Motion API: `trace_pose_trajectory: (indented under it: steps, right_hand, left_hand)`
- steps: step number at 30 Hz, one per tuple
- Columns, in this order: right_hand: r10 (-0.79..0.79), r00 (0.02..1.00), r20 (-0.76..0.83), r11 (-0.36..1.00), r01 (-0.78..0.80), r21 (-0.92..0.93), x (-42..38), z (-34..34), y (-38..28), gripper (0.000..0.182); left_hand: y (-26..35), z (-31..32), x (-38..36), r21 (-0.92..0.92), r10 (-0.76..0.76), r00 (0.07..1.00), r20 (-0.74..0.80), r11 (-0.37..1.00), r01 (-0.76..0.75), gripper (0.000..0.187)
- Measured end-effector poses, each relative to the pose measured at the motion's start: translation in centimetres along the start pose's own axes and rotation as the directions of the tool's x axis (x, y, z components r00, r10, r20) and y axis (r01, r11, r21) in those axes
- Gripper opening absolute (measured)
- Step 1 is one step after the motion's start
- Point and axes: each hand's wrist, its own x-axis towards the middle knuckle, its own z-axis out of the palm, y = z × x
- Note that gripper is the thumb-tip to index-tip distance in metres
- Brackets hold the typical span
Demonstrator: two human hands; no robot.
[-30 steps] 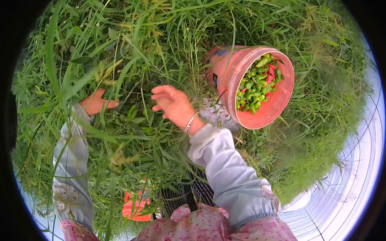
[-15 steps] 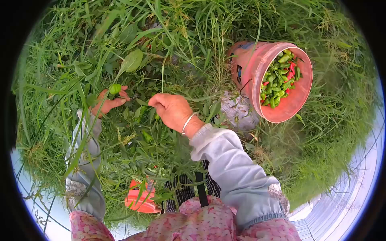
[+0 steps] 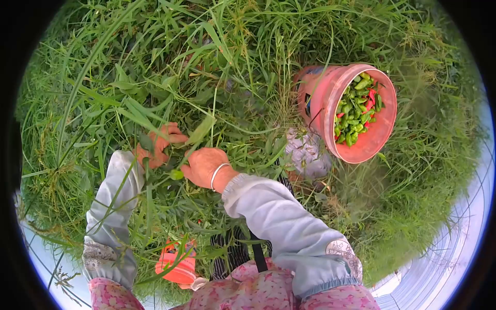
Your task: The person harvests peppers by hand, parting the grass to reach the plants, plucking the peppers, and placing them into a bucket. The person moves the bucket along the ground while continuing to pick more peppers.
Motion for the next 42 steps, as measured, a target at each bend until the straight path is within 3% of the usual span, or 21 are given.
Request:
trace_pose_trajectory:
  steps: [2,3,7,10,11,14,15,18,19,20,21,22,24,25,28,33,36,38,39,42]
  right_hand:
    - [0.036,0.99,-0.137,0.99,-0.017,0.14,-0.1,1.3,0.1,0.037]
    - [0.078,0.997,0.014,0.991,-0.079,0.106,-0.2,0.2,-0.4,0.039]
    - [0.191,0.982,-0.002,0.873,-0.169,0.458,-0.9,1.0,-0.4,0.041]
    - [0.26,0.956,0.134,0.684,-0.281,0.674,-1.5,2.7,-0.6,0.038]
    - [0.234,0.964,0.128,0.679,-0.256,0.688,-2.0,3.1,-0.7,0.038]
    - [0.125,0.99,0.069,0.66,-0.135,0.739,-4.2,2.8,-1.9,0.039]
    - [0.076,0.992,0.104,0.619,-0.128,0.775,-4.5,2.1,-1.8,0.038]
    - [0.003,0.99,0.14,0.289,-0.135,0.948,-5.0,-0.8,0.1,0.044]
    - [-0.061,0.986,0.158,0.231,-0.14,0.963,-5.4,-2.6,0.9,0.044]
    - [-0.126,0.977,0.172,0.173,-0.149,0.974,-5.8,-4.3,2.0,0.045]
    - [-0.161,0.978,0.13,0.038,-0.125,0.991,-6.0,-5.2,3.3,0.045]
    - [-0.193,0.978,0.083,-0.097,-0.103,0.99,-6.1,-6.0,4.4,0.046]
    - [-0.09,0.995,-0.053,-0.195,0.034,0.98,-5.2,-6.4,6.3,0.045]
    - [-0.004,0.991,-0.132,-0.172,0.129,0.977,-4.6,-6.4,6.7,0.036]
    - [0.032,0.99,-0.137,-0.127,0.14,0.982,-2.5,-6.0,8.2,0.03]
    - [0.089,0.994,-0.069,0.476,0.018,0.879,0.9,-4.5,5.5,0.02]
    - [-0.068,0.925,-0.373,0.89,0.225,0.397,3.1,-1.2,4.9,0.022]
    - [-0.08,0.928,-0.365,0.974,0.15,0.169,4.2,-0.9,3.9,0.025]
    - [-0.084,0.929,-0.359,0.993,0.109,0.051,4.5,-0.8,3.5,0.027]
    - [-0.009,0.975,-0.22,0.998,-0.004,-0.055,5.8,-1.3,2.9,0.031]
  left_hand:
    - [1.9,0.8,-0.1,0.19,-0.058,0.998,0.027,0.98,0.052,0.07]
    - [4.3,-0.4,0.2,0.225,-0.176,0.975,0.138,0.964,0.143,0.07]
    - [4.4,-0.4,-0.4,0.202,-0.176,0.984,0.015,0.965,0.17,0.061]
    - [4.2,0.2,-0.5,0.311,-0.14,0.99,0.019,0.942,0.127,0.054]
    - [3.0,1.0,-0.7,0.266,-0.076,0.994,-0.073,0.96,0.093,0.043]
    - [-0.1,2.2,-1.3,0.149,-0.005,0.983,-0.181,0.988,0.032,0.038]
    - [0.6,1.5,-1.1,0.126,0.027,0.969,-0.246,0.992,0.004,0.023]
    - [0.9,0.6,-2.1,-0.143,0.052,0.928,-0.368,0.983,-0.112,0.041]
    - [-0.5,1.7,-3.1,-0.267,-0.025,0.918,-0.396,0.96,-0.089,0.068]
    - [-2.7,2.4,-4.3,-0.696,-0.195,0.944,-0.267,0.717,-0.049,0.063]
    - [-4.8,3.1,-5.4,-0.955,-0.356,0.926,-0.126,0.296,-0.016,0.062]
    - [-5.4,2.7,-5.7,-0.982,-0.303,0.941,-0.148,0.16,-0.103,0.058]
    - [-6.3,1.9,-6.4,-0.979,-0.242,0.956,-0.169,-0.067,-0.19,0.055]
    - [-6.6,1.8,-6.5,-0.977,-0.267,0.95,-0.165,-0.086,-0.193,0.057]
    - [-6.9,1.4,-7.1,-0.971,-0.363,0.919,-0.153,-0.12,-0.209,0.065]
    - [-8.9,1.8,-8.5,-0.953,-0.52,0.845,-0.12,-0.178,-0.245,0.079]
    - [-5.6,0.3,-5.9,-0.963,-0.489,0.869,-0.069,-0.194,-0.186,0.086]
    - [-5.2,-0.2,-5.5,-0.99,-0.422,0.898,-0.123,-0.009,-0.139,0.091]
    - [-5.3,-0.2,-5.4,-0.99,-0.4,0.906,-0.139,0.023,-0.141,0.09]
    - [-5.4,0.1,-5.1,-0.986,-0.376,0.912,-0.162,0.025,-0.165,0.089]
